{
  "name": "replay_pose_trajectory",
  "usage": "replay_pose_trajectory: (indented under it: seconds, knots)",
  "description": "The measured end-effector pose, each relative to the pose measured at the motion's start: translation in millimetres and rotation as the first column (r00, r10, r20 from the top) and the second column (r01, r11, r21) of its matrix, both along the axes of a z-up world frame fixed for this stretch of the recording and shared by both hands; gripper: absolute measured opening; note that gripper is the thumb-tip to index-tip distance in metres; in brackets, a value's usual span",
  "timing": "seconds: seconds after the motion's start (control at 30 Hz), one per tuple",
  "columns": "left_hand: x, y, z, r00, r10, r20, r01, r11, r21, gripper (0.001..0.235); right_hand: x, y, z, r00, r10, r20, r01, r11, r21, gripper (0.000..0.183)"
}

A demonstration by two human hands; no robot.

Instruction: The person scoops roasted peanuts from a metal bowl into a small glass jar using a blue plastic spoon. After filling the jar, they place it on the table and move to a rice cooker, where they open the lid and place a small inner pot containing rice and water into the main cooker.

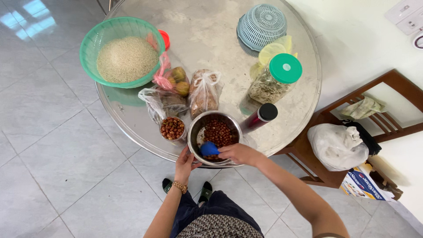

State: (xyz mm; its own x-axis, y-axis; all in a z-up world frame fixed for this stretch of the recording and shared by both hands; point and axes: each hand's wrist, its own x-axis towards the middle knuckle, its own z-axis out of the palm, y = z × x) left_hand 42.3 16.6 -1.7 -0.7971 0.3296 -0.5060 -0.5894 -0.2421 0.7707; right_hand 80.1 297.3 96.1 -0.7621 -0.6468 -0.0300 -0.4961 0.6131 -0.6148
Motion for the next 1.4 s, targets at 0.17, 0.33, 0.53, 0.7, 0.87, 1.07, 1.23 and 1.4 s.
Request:
replay_pose_trajectory:
  seconds: [0.17,0.33,0.53,0.7,0.87,1.07,1.23,1.4]
  knots:
    - [0,2,5,1.000,0.008,-0.019,-0.009,1.000,-0.016,0.053,-11,23,17,0.963,-0.265,-0.050,0.266,0.964,0.005,0.028]
    - [4,3,7,0.999,0.015,-0.034,-0.016,1.000,-0.018,0.053,-30,-10,-17,0.895,-0.394,-0.211,0.392,0.918,-0.052,0.029]
    - [-6,2,7,0.999,-0.008,-0.047,0.006,0.999,-0.036,0.051,12,-22,-15,0.971,-0.228,-0.066,0.222,0.971,-0.093,0.037]
    - [-10,-8,6,0.994,-0.077,-0.075,0.073,0.996,-0.059,0.057,34,-16,30,0.890,-0.444,-0.107,0.423,0.889,-0.174,0.028]
    - [-9,-22,5,0.990,-0.120,-0.074,0.108,0.983,-0.145,0.066,52,-35,48,0.739,-0.673,0.039,0.614,0.649,-0.449,0.024]
    - [-2,-3,-7,0.987,-0.105,-0.122,0.098,0.993,-0.064,0.071,66,-57,31,0.840,-0.538,0.072,0.538,0.807,-0.243,0.021]
    - [1,-13,-19,0.988,-0.132,-0.075,0.122,0.985,-0.122,0.066,49,-51,16,0.777,-0.629,-0.027,0.584,0.737,-0.341,0.027]
    - [-12,-44,0,0.946,-0.020,-0.325,-0.097,0.936,-0.339,0.082,49,-50,25,0.602,-0.784,-0.153,0.685,0.605,-0.406,0.025]
